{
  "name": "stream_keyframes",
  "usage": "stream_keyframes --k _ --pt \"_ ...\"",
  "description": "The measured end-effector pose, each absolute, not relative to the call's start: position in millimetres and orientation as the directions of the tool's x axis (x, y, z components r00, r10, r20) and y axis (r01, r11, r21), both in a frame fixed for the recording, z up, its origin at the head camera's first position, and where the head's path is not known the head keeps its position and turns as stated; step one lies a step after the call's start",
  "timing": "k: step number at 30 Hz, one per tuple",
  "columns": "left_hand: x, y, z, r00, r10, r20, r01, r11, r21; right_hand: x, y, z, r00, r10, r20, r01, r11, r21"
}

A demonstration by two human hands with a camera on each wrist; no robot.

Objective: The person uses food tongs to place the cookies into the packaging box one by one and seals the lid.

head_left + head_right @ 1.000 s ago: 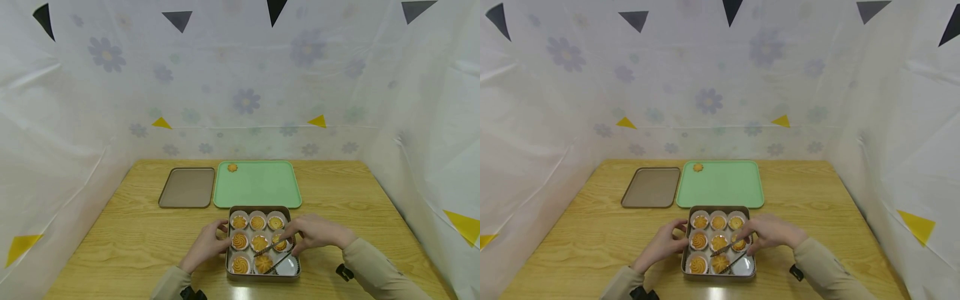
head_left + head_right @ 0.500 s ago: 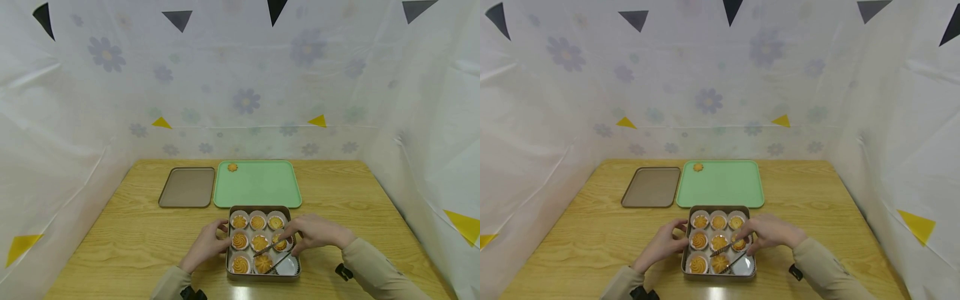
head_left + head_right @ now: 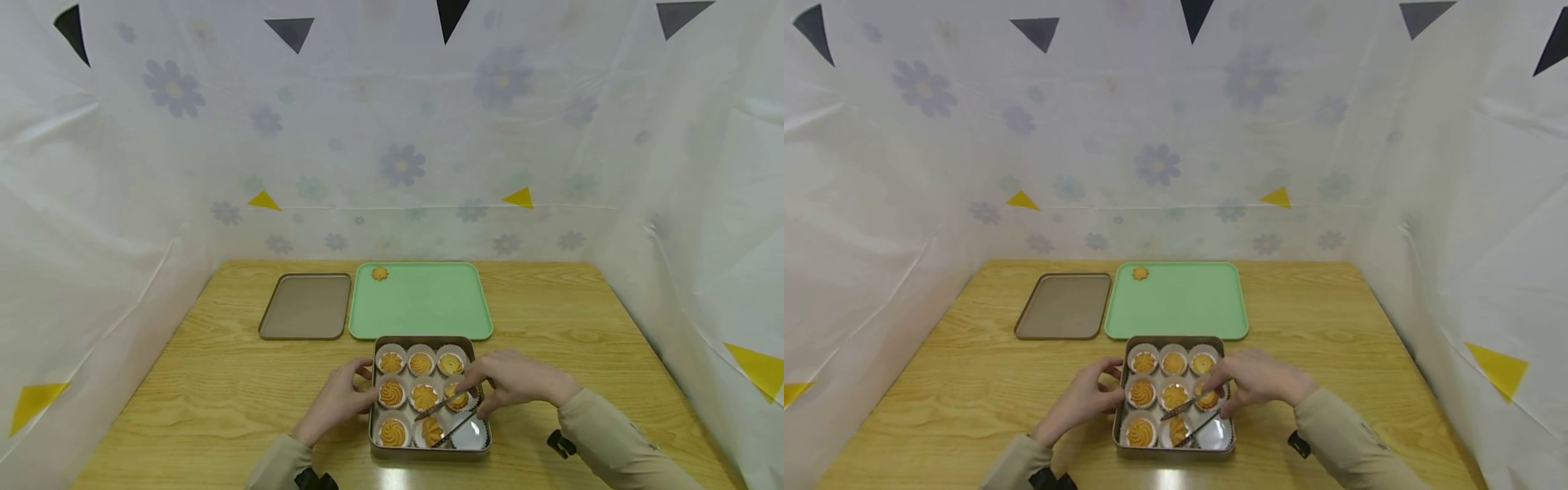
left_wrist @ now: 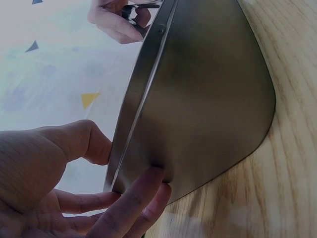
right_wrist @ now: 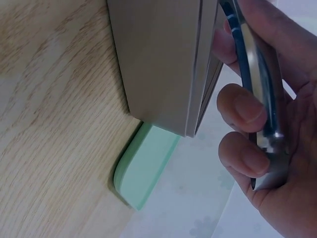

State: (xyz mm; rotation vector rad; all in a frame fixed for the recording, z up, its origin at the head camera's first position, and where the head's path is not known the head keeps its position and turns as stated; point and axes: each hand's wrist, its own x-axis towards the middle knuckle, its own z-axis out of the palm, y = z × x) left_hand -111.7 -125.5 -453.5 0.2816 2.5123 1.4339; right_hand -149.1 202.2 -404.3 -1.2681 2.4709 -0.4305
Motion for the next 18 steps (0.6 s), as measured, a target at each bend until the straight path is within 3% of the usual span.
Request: stream_keyframes --k 12,18 --pt "-114.5 -125.4 -456.6 -0.955 0.283 -0.090 0.065 0.495 0.866 -151.3 204.0 -407.6 -0.517 -0.848 -0.116 -0.723 0.505 -0.472" --pt "-113.0 -124.3 -455.4 -0.955 0.277 -0.109 0.040 0.483 0.875 -153.5 204.3 -413.4 -0.535 -0.832 -0.147 -0.670 0.523 -0.526"
